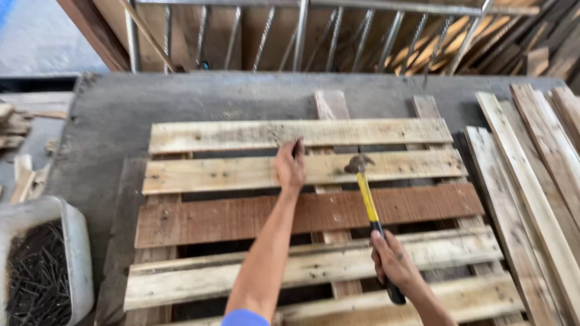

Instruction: The person assembles a wooden pallet by hammering nails into wooden slats and blocks. They repeatedly pick nails from a container, position them on the slats, and drive them in with a hammer. The person flips the pallet to work on the underside and continues nailing the blocks to the slats.

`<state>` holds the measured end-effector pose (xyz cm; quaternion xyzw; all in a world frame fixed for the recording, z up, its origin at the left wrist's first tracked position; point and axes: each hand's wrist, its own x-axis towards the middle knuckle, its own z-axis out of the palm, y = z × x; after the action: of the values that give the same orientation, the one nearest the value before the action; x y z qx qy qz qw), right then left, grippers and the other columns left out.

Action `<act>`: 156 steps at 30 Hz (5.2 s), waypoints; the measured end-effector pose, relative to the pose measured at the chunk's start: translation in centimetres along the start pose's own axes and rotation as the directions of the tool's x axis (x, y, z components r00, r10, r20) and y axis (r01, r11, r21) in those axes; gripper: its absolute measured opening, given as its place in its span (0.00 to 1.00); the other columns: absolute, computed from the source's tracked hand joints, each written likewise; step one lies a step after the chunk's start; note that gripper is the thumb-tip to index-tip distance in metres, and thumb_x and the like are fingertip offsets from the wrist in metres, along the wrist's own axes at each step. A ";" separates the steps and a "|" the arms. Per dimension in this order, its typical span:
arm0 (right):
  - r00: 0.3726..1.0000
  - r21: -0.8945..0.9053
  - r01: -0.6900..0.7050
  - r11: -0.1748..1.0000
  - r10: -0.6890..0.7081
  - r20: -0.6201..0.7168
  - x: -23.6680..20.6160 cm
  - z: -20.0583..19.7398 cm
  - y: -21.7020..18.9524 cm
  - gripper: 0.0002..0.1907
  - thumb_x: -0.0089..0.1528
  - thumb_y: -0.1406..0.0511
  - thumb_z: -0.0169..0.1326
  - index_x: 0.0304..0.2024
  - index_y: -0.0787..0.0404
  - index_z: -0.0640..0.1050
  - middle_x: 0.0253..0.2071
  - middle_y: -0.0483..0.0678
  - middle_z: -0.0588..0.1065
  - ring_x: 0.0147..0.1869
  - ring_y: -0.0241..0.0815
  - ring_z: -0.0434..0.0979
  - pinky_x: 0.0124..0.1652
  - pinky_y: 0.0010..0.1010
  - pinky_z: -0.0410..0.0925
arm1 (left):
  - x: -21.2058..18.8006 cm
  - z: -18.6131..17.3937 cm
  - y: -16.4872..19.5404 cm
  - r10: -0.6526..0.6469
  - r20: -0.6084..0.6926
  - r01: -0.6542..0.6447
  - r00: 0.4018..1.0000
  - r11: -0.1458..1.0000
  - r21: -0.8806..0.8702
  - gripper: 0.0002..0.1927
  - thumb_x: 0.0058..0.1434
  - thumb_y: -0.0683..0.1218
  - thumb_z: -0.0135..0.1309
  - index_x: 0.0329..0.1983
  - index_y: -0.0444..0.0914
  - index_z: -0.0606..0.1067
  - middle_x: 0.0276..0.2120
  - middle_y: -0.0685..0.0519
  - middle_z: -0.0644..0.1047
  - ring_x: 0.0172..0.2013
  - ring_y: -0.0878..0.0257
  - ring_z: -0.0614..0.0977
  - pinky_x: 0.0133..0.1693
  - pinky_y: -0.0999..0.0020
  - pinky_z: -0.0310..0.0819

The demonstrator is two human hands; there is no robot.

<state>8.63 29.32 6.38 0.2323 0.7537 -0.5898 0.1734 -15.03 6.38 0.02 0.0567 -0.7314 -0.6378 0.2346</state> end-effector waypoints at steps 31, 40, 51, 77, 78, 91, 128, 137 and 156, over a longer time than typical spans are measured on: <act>0.584 0.255 0.799 0.544 -0.803 -0.118 -4.4 -2.6 -12.4 0.26 0.73 0.46 0.47 0.50 0.63 0.69 0.28 0.46 0.71 0.27 0.38 0.71 0.28 0.29 0.70 | 4.7 4.2 -2.8 0.105 0.357 -0.237 0.928 0.906 0.350 0.09 0.62 0.39 0.59 0.44 0.39 0.84 0.49 0.48 0.83 0.48 0.51 0.83 0.57 0.58 0.69; 0.367 0.193 0.925 0.327 -0.900 -0.234 0.3 0.7 -11.9 0.26 0.71 0.44 0.47 0.47 0.60 0.71 0.21 0.44 0.71 0.17 0.33 0.67 0.19 0.28 0.64 | 5.1 5.6 -5.4 0.014 0.407 -0.208 0.913 0.874 0.439 0.14 0.61 0.39 0.59 0.47 0.48 0.83 0.50 0.55 0.83 0.46 0.61 0.82 0.61 0.57 0.67; 0.950 -0.158 0.313 0.937 -0.312 0.031 3.9 1.6 -11.2 0.23 0.67 0.47 0.38 0.42 0.57 0.71 0.18 0.43 0.68 0.17 0.34 0.66 0.15 0.28 0.63 | 4.6 5.3 -4.1 -0.006 0.433 -0.232 0.901 0.838 0.494 0.14 0.62 0.41 0.58 0.49 0.50 0.84 0.52 0.56 0.83 0.50 0.61 0.80 0.62 0.59 0.66; 0.523 -0.280 0.801 0.529 -0.846 -0.101 3.0 2.0 -14.0 0.29 0.71 0.41 0.31 0.26 0.51 0.67 0.17 0.40 0.64 0.17 0.30 0.64 0.14 0.21 0.58 | 3.0 -9.6 0.5 -0.207 0.391 -0.289 0.897 0.396 0.872 0.34 0.70 0.56 0.25 0.77 0.38 0.48 0.77 0.49 0.44 0.75 0.50 0.45 0.71 0.37 0.31; 0.501 -0.346 0.832 0.435 -0.856 0.130 4.2 2.7 -12.1 0.26 0.73 0.45 0.41 0.30 0.53 0.74 0.24 0.41 0.70 0.21 0.32 0.67 0.16 0.23 0.63 | 2.8 -9.5 0.7 -0.202 0.389 -0.288 0.899 0.399 0.871 0.34 0.70 0.55 0.26 0.77 0.39 0.48 0.78 0.50 0.44 0.75 0.50 0.45 0.70 0.37 0.31; 0.189 0.256 0.959 0.118 -0.943 -0.273 -5.1 -4.0 -18.9 0.23 0.68 0.47 0.44 0.40 0.60 0.69 0.20 0.43 0.66 0.17 0.36 0.64 0.16 0.30 0.63 | 2.5 -9.4 0.7 -0.156 0.373 -0.270 0.915 0.450 0.851 0.34 0.69 0.54 0.29 0.77 0.37 0.51 0.77 0.49 0.47 0.75 0.49 0.47 0.71 0.37 0.33; 0.980 -0.345 0.178 0.921 -0.135 0.147 2.4 6.1 -12.1 0.13 0.64 0.57 0.56 0.38 0.60 0.73 0.24 0.42 0.72 0.24 0.34 0.70 0.24 0.25 0.66 | 2.6 -9.7 0.6 -0.159 0.381 -0.281 0.911 0.436 0.855 0.34 0.69 0.55 0.29 0.76 0.38 0.51 0.77 0.49 0.47 0.75 0.48 0.48 0.70 0.39 0.33; 0.565 0.037 0.825 0.564 -0.824 -0.043 -2.7 -2.2 -16.0 0.07 0.67 0.62 0.52 0.45 0.55 0.71 0.25 0.38 0.68 0.24 0.30 0.65 0.23 0.22 0.66 | 2.3 -10.0 1.0 -0.195 0.378 -0.258 0.905 0.456 0.852 0.32 0.71 0.55 0.28 0.77 0.39 0.52 0.77 0.49 0.49 0.75 0.48 0.48 0.71 0.39 0.33; 0.998 0.064 -0.050 0.997 0.048 0.034 1.1 3.3 3.6 0.13 0.64 0.60 0.57 0.35 0.61 0.69 0.18 0.42 0.63 0.16 0.36 0.62 0.17 0.32 0.60 | 0.6 -17.4 4.4 0.009 0.234 -0.069 0.972 0.966 0.249 0.22 0.69 0.47 0.50 0.65 0.37 0.72 0.63 0.45 0.74 0.65 0.47 0.72 0.63 0.52 0.64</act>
<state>9.71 27.02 2.10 0.2464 0.7255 -0.6132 0.1923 -7.39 -8.81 5.77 -0.0026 -0.8306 -0.5358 0.1515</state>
